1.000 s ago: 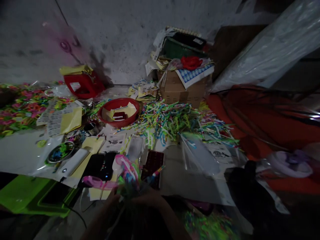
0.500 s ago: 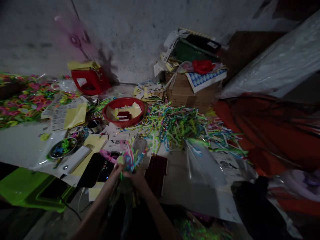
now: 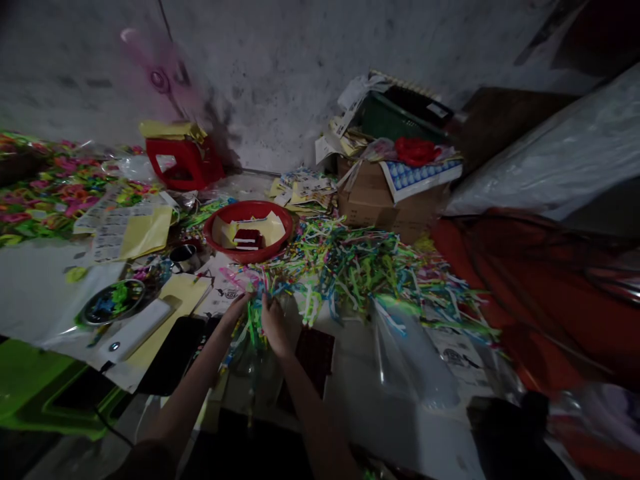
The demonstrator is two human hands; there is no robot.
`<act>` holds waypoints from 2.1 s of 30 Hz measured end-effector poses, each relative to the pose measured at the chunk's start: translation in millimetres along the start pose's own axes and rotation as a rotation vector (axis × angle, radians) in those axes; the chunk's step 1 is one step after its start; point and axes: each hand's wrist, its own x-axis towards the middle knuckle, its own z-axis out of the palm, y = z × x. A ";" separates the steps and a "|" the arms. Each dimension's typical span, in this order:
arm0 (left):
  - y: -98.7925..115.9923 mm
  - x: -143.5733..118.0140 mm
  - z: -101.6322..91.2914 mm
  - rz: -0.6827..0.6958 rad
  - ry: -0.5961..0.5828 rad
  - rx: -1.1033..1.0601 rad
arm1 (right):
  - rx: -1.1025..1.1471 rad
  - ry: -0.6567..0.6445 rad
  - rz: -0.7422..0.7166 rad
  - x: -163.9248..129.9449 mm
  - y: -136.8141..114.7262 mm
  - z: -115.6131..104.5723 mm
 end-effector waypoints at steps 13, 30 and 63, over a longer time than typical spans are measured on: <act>-6.6 7.5 10.2 0.263 0.207 0.347 | -0.093 0.107 -0.019 -5.6 -5.7 -29.3; -6.3 -136.6 2.7 0.748 -0.542 1.080 | 0.844 -0.566 0.205 -145.2 21.1 -136.9; -93.5 -128.8 18.8 0.714 -0.413 1.389 | -0.147 -0.122 -0.159 -46.9 96.7 -127.9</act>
